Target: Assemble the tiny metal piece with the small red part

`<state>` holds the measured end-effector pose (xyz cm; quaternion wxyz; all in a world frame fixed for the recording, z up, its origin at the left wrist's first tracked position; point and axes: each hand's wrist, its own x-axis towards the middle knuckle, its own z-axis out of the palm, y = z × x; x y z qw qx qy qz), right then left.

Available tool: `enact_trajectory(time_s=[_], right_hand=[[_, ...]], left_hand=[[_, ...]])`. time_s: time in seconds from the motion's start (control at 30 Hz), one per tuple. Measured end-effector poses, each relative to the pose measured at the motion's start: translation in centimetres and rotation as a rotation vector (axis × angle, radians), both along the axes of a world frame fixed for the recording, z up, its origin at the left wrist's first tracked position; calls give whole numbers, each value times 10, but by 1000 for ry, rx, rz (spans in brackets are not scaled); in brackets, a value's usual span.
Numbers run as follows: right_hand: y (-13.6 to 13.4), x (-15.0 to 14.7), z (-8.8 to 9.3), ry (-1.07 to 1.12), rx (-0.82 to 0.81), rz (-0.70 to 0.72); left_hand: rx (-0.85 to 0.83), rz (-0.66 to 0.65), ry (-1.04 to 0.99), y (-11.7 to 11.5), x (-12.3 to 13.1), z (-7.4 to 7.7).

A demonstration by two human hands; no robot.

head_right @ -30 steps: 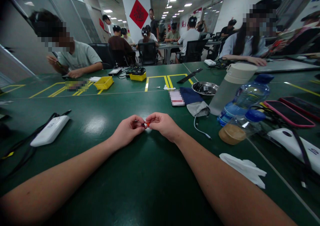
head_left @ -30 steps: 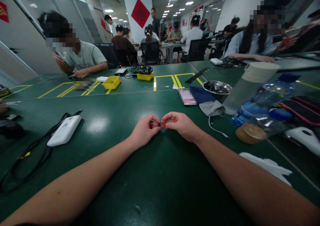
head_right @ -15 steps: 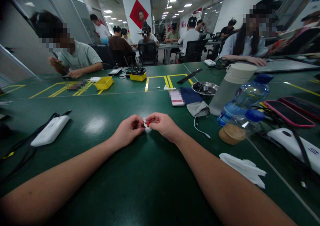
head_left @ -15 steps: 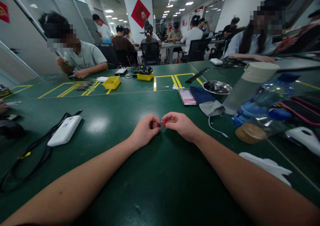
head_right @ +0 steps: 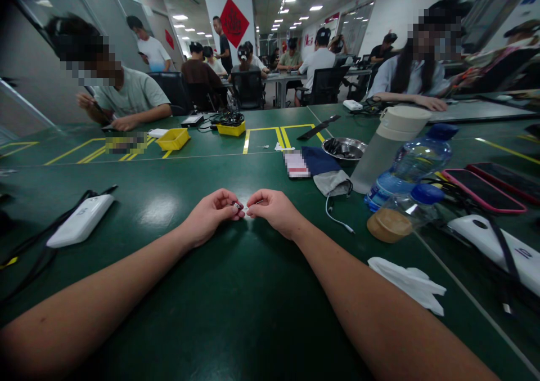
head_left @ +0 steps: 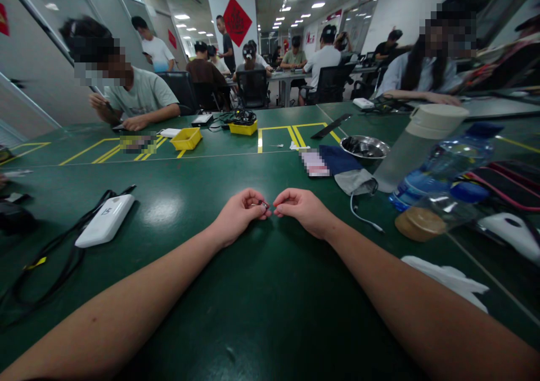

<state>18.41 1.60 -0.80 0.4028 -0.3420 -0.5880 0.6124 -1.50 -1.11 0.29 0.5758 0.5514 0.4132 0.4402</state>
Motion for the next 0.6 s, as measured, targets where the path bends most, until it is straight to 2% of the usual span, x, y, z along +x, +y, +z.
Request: enact_trajectory(time_s=[0.07, 0.23, 0.6], right_hand=[[0, 0, 1, -11, 21, -5], [1, 0, 0, -41, 63, -10], [1, 2, 3, 98, -110, 7]], left_hand=[[-25, -9, -45, 0, 0, -1], [6, -32, 13, 2, -2, -1], [-48, -26, -19, 2, -3, -1]])
